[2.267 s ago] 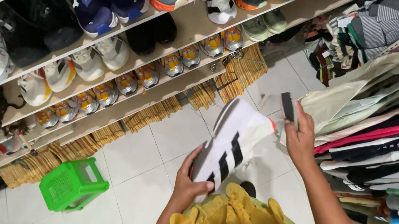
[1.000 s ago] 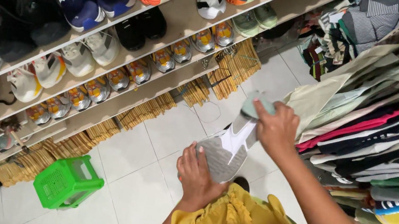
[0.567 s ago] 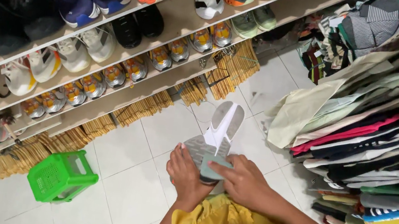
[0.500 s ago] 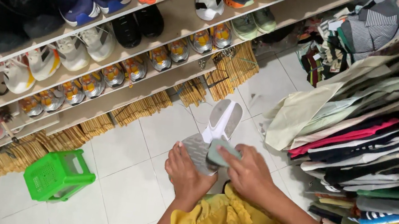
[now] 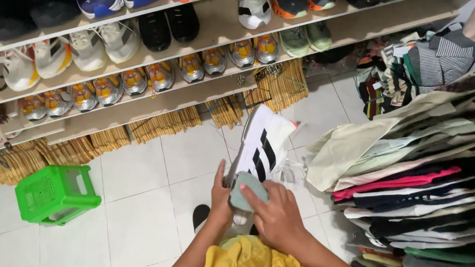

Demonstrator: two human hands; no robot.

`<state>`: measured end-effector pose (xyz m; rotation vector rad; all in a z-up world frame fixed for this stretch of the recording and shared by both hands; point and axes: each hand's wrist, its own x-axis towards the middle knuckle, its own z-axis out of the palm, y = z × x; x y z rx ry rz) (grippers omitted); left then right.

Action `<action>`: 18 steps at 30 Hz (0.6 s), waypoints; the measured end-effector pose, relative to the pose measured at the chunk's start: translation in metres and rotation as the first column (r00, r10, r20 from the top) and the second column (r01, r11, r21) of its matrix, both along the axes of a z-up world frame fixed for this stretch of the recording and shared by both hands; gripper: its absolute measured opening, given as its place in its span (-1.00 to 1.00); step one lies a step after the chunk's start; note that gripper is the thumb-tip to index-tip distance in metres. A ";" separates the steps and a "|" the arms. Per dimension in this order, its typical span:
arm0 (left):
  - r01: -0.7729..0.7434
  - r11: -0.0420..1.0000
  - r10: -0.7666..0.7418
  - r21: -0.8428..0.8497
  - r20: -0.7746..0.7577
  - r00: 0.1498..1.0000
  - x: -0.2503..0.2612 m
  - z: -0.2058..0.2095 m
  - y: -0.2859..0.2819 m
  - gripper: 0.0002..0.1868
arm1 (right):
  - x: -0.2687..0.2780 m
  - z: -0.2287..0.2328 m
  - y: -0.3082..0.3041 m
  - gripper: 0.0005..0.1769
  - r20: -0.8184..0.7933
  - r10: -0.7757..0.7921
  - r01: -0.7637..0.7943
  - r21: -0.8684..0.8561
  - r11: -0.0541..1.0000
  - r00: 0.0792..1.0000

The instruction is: Clean and wipe various pairs of sneakers and shoes using a sponge in a stockroom.

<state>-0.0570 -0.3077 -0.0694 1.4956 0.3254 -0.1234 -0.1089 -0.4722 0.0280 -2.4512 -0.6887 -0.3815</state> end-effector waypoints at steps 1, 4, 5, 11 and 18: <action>-0.003 1.000 0.003 0.001 0.002 1.000 0.004 -0.014 0.001 0.20 | -0.003 -0.007 -0.001 -0.21 0.002 0.003 -0.003 0.001 1.000 1.000; -0.055 0.895 -0.080 -0.442 -0.280 0.957 0.010 -0.045 0.004 -0.15 | -0.011 -0.022 -0.009 -0.19 -0.093 0.142 -0.145 -0.033 0.989 0.986; -0.144 0.765 -0.091 -0.628 -0.326 0.941 0.010 -0.046 0.003 -0.22 | -0.011 -0.021 -0.015 -0.16 -0.068 0.168 -0.170 -0.031 0.985 0.983; -0.197 0.352 -0.103 -0.915 -0.247 0.964 0.023 -0.006 0.001 -0.23 | 0.006 -0.033 -0.039 -0.08 -0.055 0.194 -0.181 0.191 0.965 0.979; -0.117 0.263 -0.103 -0.958 -0.148 0.984 0.068 -0.006 0.012 -0.17 | 0.051 -0.049 -0.030 -0.14 -0.315 0.210 -0.147 0.211 0.966 0.926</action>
